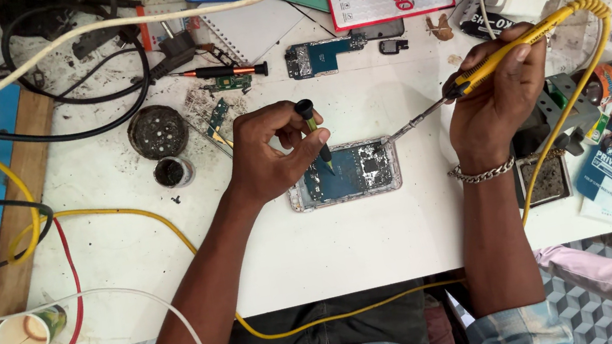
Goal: The person uses a soldering iron and a green-handled tool to work on a disassembled mobile phone circuit board. They apply heat and manipulate components on the board's surface throughout the clip.
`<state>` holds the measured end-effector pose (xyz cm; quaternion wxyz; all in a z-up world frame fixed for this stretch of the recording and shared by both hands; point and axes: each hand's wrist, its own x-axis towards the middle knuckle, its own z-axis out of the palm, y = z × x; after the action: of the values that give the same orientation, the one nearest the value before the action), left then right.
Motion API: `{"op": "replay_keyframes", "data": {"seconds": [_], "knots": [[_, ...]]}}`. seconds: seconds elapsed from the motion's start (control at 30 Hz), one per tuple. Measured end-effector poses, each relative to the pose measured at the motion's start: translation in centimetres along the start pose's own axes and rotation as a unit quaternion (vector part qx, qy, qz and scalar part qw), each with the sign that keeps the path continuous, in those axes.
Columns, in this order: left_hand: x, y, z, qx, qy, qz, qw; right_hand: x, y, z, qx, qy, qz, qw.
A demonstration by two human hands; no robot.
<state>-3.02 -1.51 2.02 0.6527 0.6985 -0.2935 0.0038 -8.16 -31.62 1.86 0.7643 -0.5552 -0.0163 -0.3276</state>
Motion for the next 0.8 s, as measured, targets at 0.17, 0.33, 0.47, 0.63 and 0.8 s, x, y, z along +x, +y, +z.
{"op": "replay_keyframes", "data": {"seconds": [0.17, 0.33, 0.47, 0.63, 0.8], "knots": [[0.11, 0.08, -0.06, -0.009, -0.003, -0.004, 1.000, 0.05, -0.15, 0.25, 0.003, -0.013, -0.001, 1.000], [0.06, 0.03, -0.06, -0.007, -0.003, -0.004, 1.000, 0.04, -0.04, 0.14, 0.000, 0.001, 0.014, 1.000], [0.15, 0.08, -0.07, -0.007, -0.004, -0.006, 1.000, 0.18, -0.05, -0.02, 0.056, 0.020, 0.033, 0.998], [0.05, 0.01, -0.10, -0.012, -0.002, -0.008, 1.000, 0.27, -0.23, -0.44, 0.068, 0.032, 0.045, 0.996], [0.16, 0.07, -0.10, -0.008, 0.000, -0.006, 1.000, 0.19, 0.08, -0.05, 0.060, 0.027, 0.053, 0.996]]}}
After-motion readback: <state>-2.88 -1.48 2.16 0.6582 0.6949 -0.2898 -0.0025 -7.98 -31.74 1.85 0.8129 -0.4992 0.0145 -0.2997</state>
